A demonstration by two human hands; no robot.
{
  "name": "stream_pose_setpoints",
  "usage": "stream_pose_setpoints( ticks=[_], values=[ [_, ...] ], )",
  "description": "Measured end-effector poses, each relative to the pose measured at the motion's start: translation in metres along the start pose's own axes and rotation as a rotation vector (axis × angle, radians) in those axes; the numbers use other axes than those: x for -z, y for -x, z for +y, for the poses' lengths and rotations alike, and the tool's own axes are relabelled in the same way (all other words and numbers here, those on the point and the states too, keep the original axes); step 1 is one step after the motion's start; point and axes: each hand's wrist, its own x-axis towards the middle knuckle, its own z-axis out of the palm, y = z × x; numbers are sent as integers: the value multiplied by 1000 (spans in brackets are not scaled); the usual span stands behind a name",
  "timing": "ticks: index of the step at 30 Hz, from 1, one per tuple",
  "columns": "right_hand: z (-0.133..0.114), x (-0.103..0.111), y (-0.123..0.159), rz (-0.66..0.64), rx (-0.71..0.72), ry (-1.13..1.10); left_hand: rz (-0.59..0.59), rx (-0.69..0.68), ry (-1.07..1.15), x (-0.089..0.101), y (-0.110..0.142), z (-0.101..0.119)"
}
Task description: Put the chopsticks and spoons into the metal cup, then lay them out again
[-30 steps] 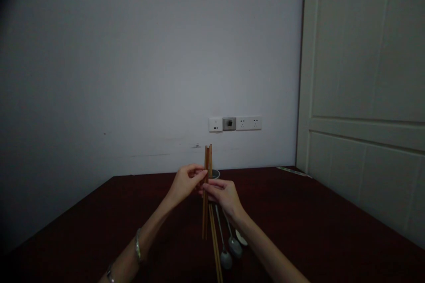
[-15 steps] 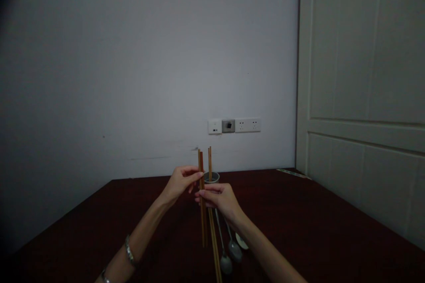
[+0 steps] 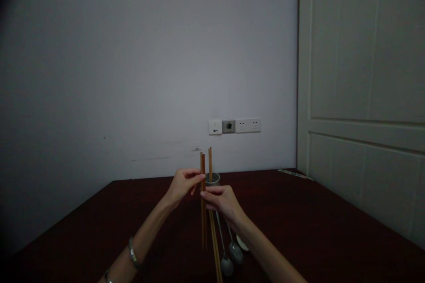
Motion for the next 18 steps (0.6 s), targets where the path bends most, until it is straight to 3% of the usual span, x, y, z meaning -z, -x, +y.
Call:
stream_pose_setpoints(
  ticks=[9, 18],
  values=[
    [6, 8, -8, -20, 111, 130, 15, -25, 26, 0, -1, -2],
    [-2, 6, -2, -5, 112, 194, 34, -19, 33, 0, 0, -3]
  ],
)
